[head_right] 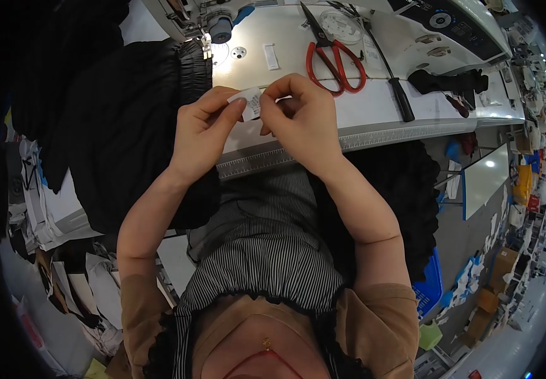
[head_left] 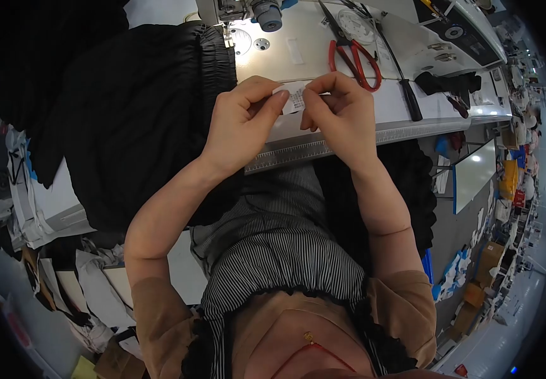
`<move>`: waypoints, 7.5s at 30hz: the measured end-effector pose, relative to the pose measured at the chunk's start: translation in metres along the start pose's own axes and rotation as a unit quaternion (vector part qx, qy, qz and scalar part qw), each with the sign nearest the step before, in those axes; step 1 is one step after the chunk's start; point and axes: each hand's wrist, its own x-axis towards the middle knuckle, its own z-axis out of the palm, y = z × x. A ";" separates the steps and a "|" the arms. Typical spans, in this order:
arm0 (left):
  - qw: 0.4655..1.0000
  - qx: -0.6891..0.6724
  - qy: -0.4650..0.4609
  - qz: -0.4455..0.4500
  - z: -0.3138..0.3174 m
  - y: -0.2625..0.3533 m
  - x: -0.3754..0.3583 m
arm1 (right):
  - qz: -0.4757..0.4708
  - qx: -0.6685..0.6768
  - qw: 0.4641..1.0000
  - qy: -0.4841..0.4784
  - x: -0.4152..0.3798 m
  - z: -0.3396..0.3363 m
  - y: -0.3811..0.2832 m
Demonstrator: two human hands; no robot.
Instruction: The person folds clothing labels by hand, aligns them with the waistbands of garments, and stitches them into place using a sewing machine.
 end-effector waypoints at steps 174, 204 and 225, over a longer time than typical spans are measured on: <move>0.992 -0.077 -0.011 -0.102 -0.011 -0.013 0.013 | -0.239 -0.222 0.945 -0.020 0.019 0.010 0.015; 0.983 -0.092 0.006 -0.161 -0.014 -0.012 0.013 | -0.248 -0.264 0.932 0.020 0.019 0.006 0.027; 0.930 -0.296 -0.031 -0.216 -0.023 -0.016 0.019 | -0.325 -0.482 0.794 0.181 0.119 -0.075 0.048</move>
